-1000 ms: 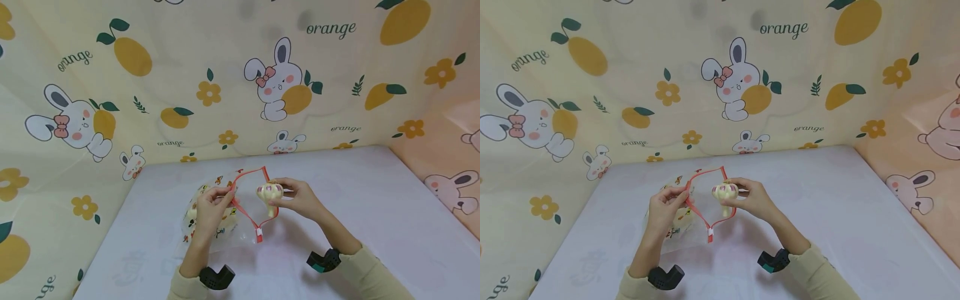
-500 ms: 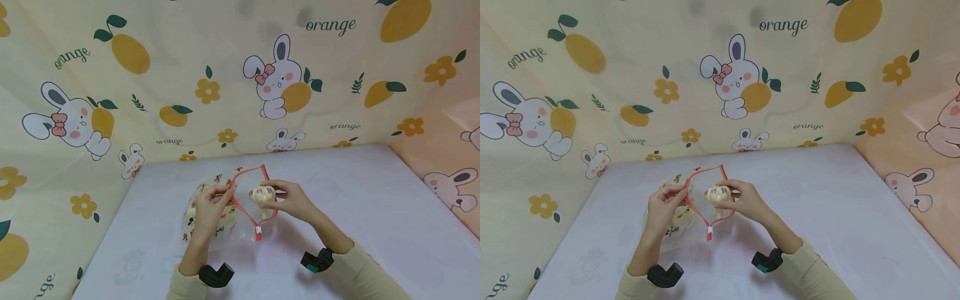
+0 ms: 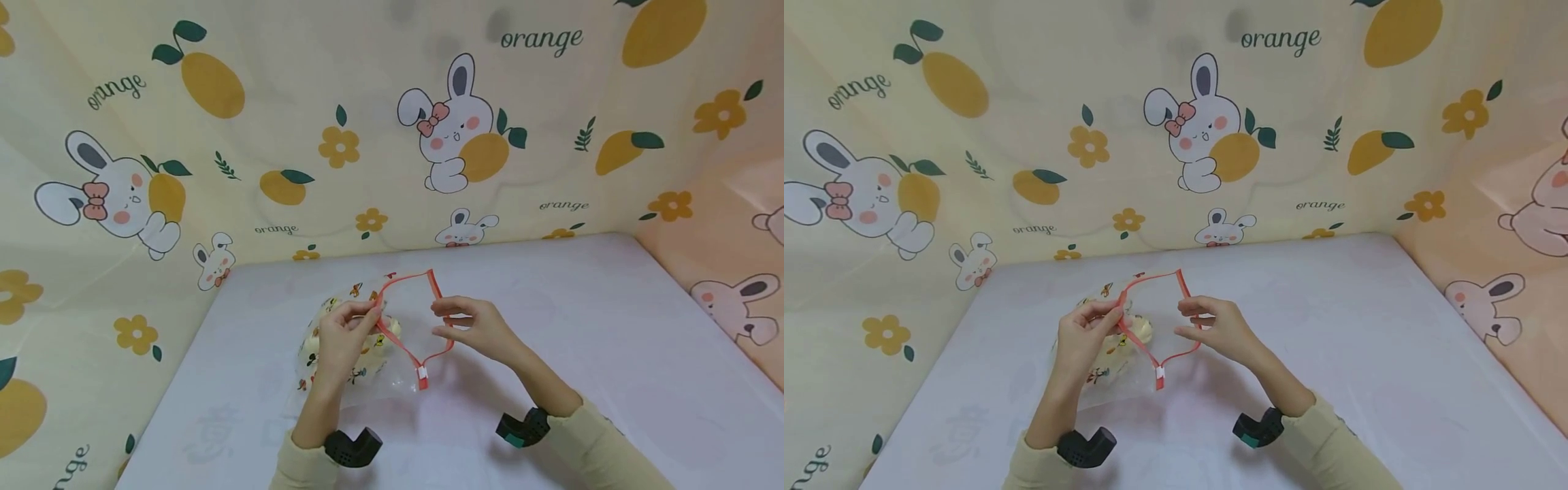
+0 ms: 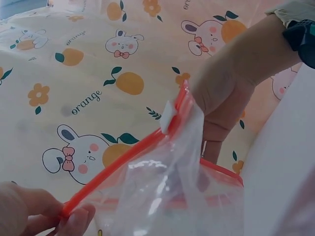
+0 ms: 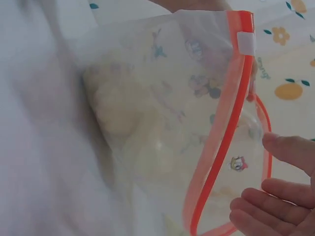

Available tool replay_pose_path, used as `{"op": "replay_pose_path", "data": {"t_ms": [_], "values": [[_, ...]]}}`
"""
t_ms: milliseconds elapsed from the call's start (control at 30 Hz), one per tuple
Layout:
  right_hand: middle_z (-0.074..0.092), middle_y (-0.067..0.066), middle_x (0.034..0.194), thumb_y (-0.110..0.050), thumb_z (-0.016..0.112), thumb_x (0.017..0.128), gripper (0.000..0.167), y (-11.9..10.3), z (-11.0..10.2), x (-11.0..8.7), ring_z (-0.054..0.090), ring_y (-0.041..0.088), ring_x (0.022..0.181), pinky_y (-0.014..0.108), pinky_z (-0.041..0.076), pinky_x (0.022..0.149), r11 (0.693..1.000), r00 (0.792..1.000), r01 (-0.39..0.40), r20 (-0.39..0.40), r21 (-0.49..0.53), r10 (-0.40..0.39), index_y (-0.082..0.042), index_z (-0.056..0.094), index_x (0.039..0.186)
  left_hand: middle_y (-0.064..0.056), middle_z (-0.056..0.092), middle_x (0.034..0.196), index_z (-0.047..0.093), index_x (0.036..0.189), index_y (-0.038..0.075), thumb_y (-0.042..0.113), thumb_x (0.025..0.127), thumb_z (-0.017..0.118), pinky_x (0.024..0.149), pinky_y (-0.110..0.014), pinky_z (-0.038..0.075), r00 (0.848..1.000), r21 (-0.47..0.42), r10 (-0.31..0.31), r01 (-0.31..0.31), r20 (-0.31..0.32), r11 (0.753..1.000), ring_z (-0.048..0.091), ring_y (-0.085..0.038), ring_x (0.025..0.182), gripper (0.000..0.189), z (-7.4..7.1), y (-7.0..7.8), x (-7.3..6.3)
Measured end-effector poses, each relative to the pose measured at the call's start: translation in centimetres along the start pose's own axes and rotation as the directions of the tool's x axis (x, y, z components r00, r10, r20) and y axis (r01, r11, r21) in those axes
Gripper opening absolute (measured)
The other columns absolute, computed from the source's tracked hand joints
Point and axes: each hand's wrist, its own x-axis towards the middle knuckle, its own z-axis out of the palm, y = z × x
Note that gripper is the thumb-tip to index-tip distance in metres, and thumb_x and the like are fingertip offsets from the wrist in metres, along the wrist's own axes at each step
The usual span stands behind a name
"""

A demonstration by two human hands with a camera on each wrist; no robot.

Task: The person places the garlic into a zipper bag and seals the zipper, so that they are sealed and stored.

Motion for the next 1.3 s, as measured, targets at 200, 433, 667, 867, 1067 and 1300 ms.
{"op": "replay_pose_path", "data": {"t_ms": [200,433,667,867,1067,1300], "values": [[0.071,0.021,0.108,-0.011,0.073,0.084,0.029,1.1,-0.3,-0.6,0.070,0.024,0.099,0.019,0.059,0.082,0.999,0.996,-0.033,-0.082,0.013,0.034,0.001,0.068,0.110,-0.030,0.070,0.093,0.067,0.103,-0.008,0.000,0.088,0.066,0.069,-0.028,0.062,1.000,0.005,0.014,-0.014,0.015,1.000,0.069,-0.004,0.064,0.017,0.2,0.1,0.2],[0.072,0.021,0.101,-0.009,0.073,0.084,0.024,1.6,-0.8,-1.3,0.065,-0.004,0.087,0.012,0.056,0.076,0.997,0.991,-0.076,-0.110,0.011,0.077,0.003,0.068,0.105,-0.029,0.071,0.090,0.067,0.102,-0.008,0.000,0.088,0.066,0.069,-0.028,0.062,1.000,0.013,0.009,-0.009,0.018,1.000,0.069,-0.004,0.063,0.016,0.4,0.0,0.1],[0.074,0.015,0.090,-0.013,0.073,0.084,0.017,2.6,-1.0,-2.1,0.062,-0.004,0.077,0.015,0.056,0.069,0.991,0.990,-0.115,-0.088,-0.063,0.110,-0.001,0.070,0.095,-0.021,0.073,0.084,0.067,0.101,-0.009,0.000,0.087,0.066,0.059,-0.017,0.056,0.999,0.040,0.035,-0.036,0.026,0.999,0.068,-0.001,0.062,0.017,1.0,-0.4,0.4],[0.073,0.015,0.082,-0.012,0.072,0.085,0.015,3.8,-0.9,-2.7,0.061,-0.003,0.070,0.017,0.052,0.062,0.987,0.990,-0.133,-0.062,-0.087,0.127,0.002,0.070,0.092,-0.031,0.070,0.092,0.068,0.101,-0.008,0.002,0.088,0.066,0.064,-0.024,0.061,0.997,0.101,0.053,-0.059,0.056,0.993,0.067,0.002,0.063,0.017,2.1,-1.0,0.5],[0.073,0.016,0.083,-0.010,0.070,0.086,0.015,5.4,-1.0,-3.3,0.060,-0.001,0.071,0.016,0.048,0.062,0.977,0.983,-0.184,-0.040,-0.106,0.181,0.003,0.070,0.093,-0.033,0.069,0.094,0.068,0.099,-0.009,-0.001,0.086,0.066,0.070,-0.033,0.062,0.995,0.094,0.055,-0.064,0.088,0.994,0.070,-0.005,0.068,0.015,3.3,-2.0,0.5],[0.072,0.015,0.083,-0.012,0.070,0.086,0.016,6.0,-1.0,-4.0,0.062,0.005,0.072,0.015,0.049,0.064,0.973,0.976,-0.217,-0.005,-0.076,0.217,0.002,0.069,0.094,-0.031,0.068,0.095,0.068,0.096,-0.010,0.000,0.086,0.066,0.065,-0.028,0.062,0.992,0.123,0.077,-0.089,0.099,0.988,0.071,-0.010,0.070,0.015,4.4,-2.5,0.6]]}}
